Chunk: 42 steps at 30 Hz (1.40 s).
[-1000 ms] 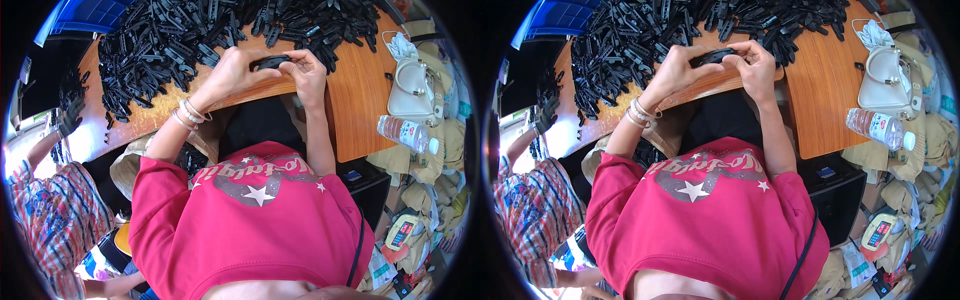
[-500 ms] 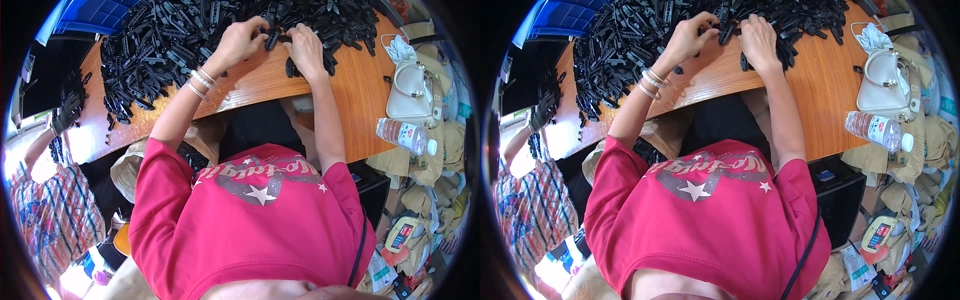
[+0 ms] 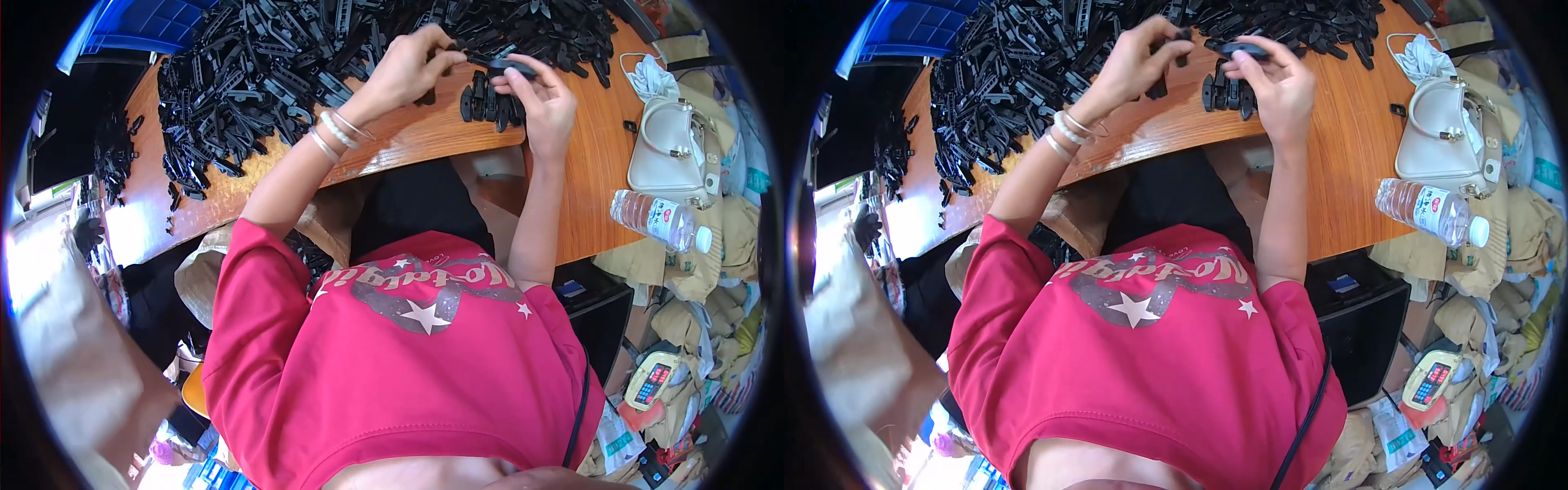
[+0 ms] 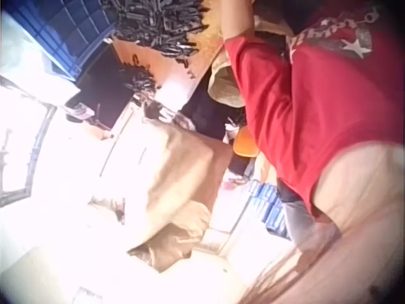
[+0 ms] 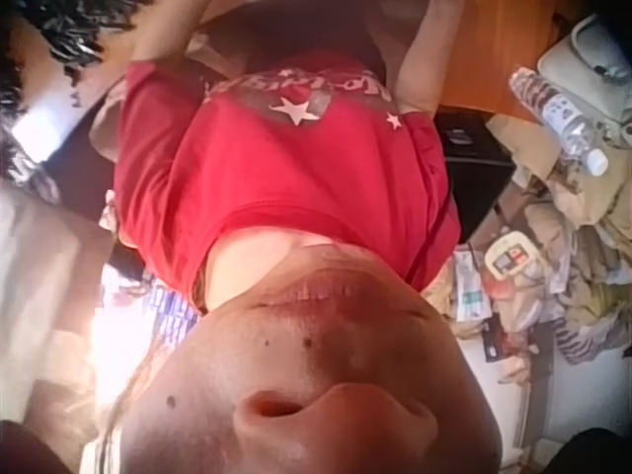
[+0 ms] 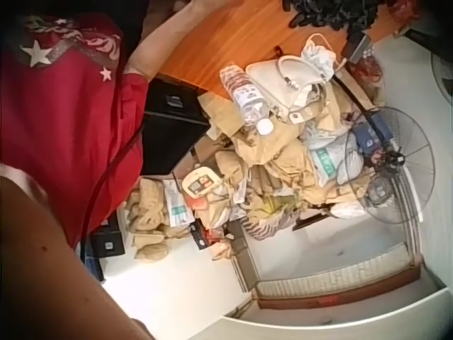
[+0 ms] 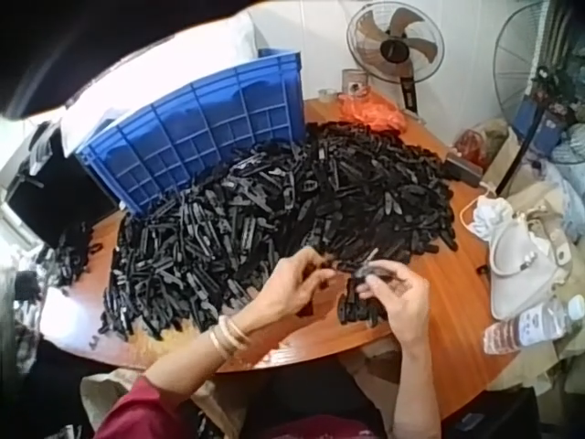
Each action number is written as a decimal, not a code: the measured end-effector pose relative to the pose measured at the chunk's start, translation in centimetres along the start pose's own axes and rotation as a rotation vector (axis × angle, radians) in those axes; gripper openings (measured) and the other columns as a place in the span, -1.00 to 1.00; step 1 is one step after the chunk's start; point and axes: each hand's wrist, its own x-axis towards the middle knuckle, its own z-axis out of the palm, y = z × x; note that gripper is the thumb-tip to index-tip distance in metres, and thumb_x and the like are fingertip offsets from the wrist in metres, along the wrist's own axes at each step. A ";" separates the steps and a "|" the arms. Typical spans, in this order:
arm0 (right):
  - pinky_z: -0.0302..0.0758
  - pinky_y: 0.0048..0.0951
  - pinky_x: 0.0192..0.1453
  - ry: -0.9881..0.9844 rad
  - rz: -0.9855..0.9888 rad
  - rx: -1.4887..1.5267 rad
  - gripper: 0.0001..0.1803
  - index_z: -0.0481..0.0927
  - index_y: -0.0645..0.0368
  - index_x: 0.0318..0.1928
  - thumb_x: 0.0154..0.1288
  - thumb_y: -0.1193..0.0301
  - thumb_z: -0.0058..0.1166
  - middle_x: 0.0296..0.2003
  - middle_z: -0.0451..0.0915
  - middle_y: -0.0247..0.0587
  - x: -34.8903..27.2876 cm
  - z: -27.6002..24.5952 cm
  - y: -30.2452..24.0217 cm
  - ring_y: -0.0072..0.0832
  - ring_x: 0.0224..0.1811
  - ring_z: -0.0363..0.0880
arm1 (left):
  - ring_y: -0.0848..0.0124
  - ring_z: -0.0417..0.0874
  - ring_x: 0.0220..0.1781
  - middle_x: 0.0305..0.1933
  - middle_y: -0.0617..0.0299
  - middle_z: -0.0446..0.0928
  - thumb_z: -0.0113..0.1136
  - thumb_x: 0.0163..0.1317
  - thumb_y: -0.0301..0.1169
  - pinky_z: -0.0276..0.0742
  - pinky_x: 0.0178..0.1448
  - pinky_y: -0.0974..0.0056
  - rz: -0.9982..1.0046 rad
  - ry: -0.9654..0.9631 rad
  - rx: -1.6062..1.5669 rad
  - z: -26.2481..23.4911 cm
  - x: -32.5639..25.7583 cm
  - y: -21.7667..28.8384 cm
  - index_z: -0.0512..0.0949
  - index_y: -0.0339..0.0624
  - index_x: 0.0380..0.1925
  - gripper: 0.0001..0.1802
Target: Inspecting and sorting black plastic clips on a wooden workstation in a factory-like environment.
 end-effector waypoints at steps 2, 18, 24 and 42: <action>0.60 -0.52 -0.16 -0.185 0.125 0.189 -0.73 0.51 0.40 -0.06 0.21 0.63 0.02 -0.27 0.60 -0.01 -0.7 0.3 -1.3 -0.40 -0.30 0.65 | 0.72 0.37 -0.51 -0.57 0.37 0.49 0.18 0.22 -0.26 0.28 -0.48 0.56 -0.365 -0.138 -0.256 -1.6 0.3 2.5 0.55 -0.31 -0.34 -0.72; 0.58 -0.62 -0.27 -0.074 0.011 0.055 -0.73 0.57 0.40 -0.19 0.02 0.64 0.23 -0.36 0.64 -0.12 -3.4 3.8 -1.0 -0.53 -0.35 0.63 | 0.09 0.63 -0.38 -0.31 -0.09 0.58 0.30 -0.01 -0.41 0.54 -0.24 0.24 0.052 -0.134 0.330 -4.3 -3.3 7.5 0.53 -0.32 -0.11 -0.59; 0.54 -0.62 -0.16 -0.165 -0.065 -0.002 -0.59 0.51 0.36 -0.15 -0.08 0.62 0.32 -0.23 0.56 -0.21 -3.5 4.1 -1.5 -0.57 -0.21 0.57 | 0.16 0.60 -0.52 -0.36 -0.07 0.58 0.30 -0.01 -0.40 0.52 -0.39 0.29 0.124 -0.169 0.382 -5.8 -4.3 7.4 0.57 -0.29 -0.17 -0.64; 0.45 -0.66 -0.39 -0.100 -0.050 0.049 -0.80 0.57 0.38 -0.17 0.29 0.48 0.03 -0.34 0.63 -0.11 -1.3 4.1 1.1 -0.53 -0.39 0.62 | 0.10 0.54 -0.54 -0.56 -0.04 0.53 0.33 -0.06 -0.33 0.44 -0.35 0.21 -0.929 -0.370 0.657 -19.2 -22.1 15.9 0.62 -0.29 -0.37 -0.72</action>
